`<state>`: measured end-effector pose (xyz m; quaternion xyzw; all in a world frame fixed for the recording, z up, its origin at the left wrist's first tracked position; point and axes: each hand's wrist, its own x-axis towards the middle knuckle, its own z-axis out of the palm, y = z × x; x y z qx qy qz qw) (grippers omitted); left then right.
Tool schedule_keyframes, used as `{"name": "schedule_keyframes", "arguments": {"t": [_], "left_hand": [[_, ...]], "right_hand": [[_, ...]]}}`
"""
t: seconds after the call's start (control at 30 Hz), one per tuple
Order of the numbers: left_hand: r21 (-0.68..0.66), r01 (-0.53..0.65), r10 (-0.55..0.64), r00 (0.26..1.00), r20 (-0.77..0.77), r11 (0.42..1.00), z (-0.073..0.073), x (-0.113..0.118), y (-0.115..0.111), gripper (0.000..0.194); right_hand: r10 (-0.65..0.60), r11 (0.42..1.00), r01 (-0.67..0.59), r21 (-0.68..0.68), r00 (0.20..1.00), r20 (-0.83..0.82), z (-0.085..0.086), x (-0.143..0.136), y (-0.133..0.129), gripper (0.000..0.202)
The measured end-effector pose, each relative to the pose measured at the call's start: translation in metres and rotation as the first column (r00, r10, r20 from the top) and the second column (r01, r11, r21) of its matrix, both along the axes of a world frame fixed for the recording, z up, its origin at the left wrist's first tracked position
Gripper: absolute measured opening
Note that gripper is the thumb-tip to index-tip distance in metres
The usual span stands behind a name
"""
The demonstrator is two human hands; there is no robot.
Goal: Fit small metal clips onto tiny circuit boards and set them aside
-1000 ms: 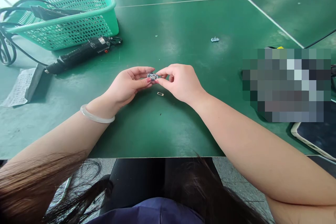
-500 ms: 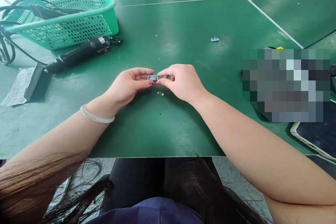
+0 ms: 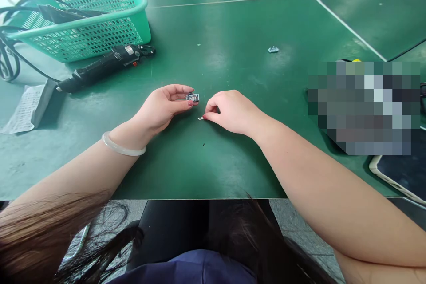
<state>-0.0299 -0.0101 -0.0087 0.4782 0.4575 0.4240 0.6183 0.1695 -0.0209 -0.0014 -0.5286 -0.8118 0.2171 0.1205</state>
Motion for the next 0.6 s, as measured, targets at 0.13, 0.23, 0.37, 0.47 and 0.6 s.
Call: {"name": "schedule_keyframes", "arguments": {"t": [0.13, 0.23, 0.37, 0.47, 0.6], "left_hand": [[0.005, 0.008, -0.008, 1.0, -0.004, 1.0, 0.0, 0.0, 0.0, 0.029], [0.008, 0.011, -0.011, 1.0, -0.019, 1.0, 0.0, 0.0, 0.0, 0.029], [0.012, 0.015, -0.014, 0.999, -0.029, 1.0, 0.001, 0.0, -0.001, 0.03], [0.017, 0.018, -0.018, 0.999, -0.031, 1.0, 0.0, 0.0, 0.0, 0.031], [0.012, 0.019, -0.019, 1.0, -0.022, 1.0, 0.0, -0.001, 0.0, 0.029]], "right_hand": [[0.005, 1.0, -0.006, 0.026, 1.0, 0.021, -0.001, 0.002, 0.001, 0.018], [-0.023, 1.0, 0.022, 0.004, 0.999, 0.037, -0.002, 0.002, 0.001, 0.017], [-0.028, 0.999, 0.023, 0.044, 0.993, 0.111, -0.002, 0.003, 0.003, 0.019], [0.064, 0.978, -0.107, 0.178, 0.97, 0.233, 0.0, 0.011, 0.006, 0.024], [0.134, 0.906, -0.273, 0.324, 0.911, 0.391, 0.006, 0.022, 0.008, 0.031]]}}
